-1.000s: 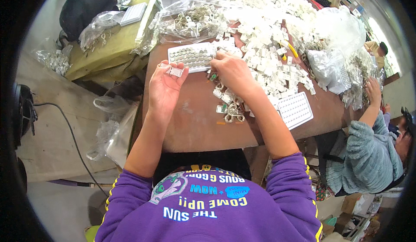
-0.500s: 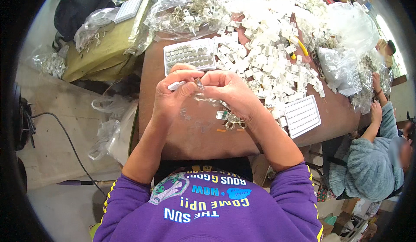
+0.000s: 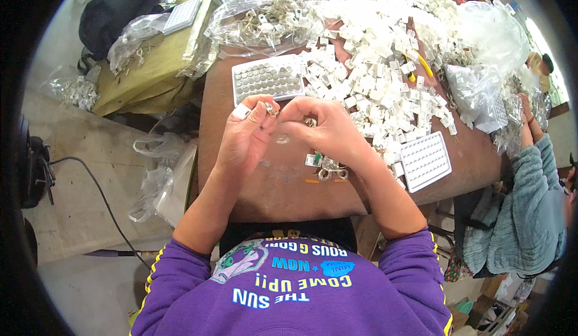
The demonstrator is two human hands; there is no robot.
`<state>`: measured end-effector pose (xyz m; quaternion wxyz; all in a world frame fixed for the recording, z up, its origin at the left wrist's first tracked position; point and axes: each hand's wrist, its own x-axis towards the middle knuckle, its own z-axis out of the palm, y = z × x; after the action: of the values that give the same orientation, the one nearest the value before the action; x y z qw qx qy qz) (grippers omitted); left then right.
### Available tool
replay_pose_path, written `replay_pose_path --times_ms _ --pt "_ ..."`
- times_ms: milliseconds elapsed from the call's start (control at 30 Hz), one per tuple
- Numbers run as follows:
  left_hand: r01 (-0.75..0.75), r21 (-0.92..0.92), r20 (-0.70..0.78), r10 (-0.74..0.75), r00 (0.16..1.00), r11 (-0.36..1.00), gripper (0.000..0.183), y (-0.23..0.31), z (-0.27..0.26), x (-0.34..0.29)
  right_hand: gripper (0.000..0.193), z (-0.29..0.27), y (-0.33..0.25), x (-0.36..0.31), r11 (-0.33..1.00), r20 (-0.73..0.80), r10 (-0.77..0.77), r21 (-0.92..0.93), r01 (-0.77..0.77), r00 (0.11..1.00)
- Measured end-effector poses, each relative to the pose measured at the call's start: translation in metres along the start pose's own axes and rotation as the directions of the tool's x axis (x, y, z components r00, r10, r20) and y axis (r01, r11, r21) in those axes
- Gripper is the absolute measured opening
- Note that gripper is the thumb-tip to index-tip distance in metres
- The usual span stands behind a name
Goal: The person assembles small electronic components by hand, inserting parts into white plastic housings and placing them into a tray. The person handles multiple components one at a time and arranges them in a grid tray on the table.
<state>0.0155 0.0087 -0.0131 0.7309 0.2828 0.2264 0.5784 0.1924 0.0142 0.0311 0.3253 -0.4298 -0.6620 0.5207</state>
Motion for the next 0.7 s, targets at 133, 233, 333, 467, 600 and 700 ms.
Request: replay_pose_path --times_ms 133,233,333,467,600,700 --pt "-0.087 0.161 0.006 0.087 0.996 0.983 0.014 0.003 -0.002 -0.002 0.013 0.005 -0.006 -0.002 0.928 -0.26 -0.32 -0.279 0.247 0.911" --pt "-0.126 0.272 -0.064 0.149 0.987 0.954 0.013 0.001 0.002 -0.003 0.017 0.009 -0.007 -0.002 0.734 -0.199 -0.606 -0.512 0.446 0.77" --pt "-0.193 0.364 -0.079 0.236 0.968 0.911 0.011 -0.001 0.007 -0.006 0.02 0.018 -0.004 -0.003 0.651 -0.202 -0.68 -0.609 0.453 0.705" --pt "-0.238 0.49 -0.033 0.29 0.956 0.839 0.011 -0.001 0.012 -0.009 0.022 0.019 0.003 0.0 0.511 -0.153 -0.777 -0.721 0.468 0.611" --pt "-0.224 0.576 -0.03 0.295 0.955 0.786 0.012 0.002 0.019 -0.009 0.026 0.01 0.007 0.003 0.381 -0.073 -0.857 -0.757 0.531 0.511" --pt "-0.129 0.665 -0.054 0.221 0.974 0.736 0.011 0.009 0.022 -0.012 0.027 0.006 0.008 0.004 0.317 -0.012 -0.878 -0.763 0.563 0.479"
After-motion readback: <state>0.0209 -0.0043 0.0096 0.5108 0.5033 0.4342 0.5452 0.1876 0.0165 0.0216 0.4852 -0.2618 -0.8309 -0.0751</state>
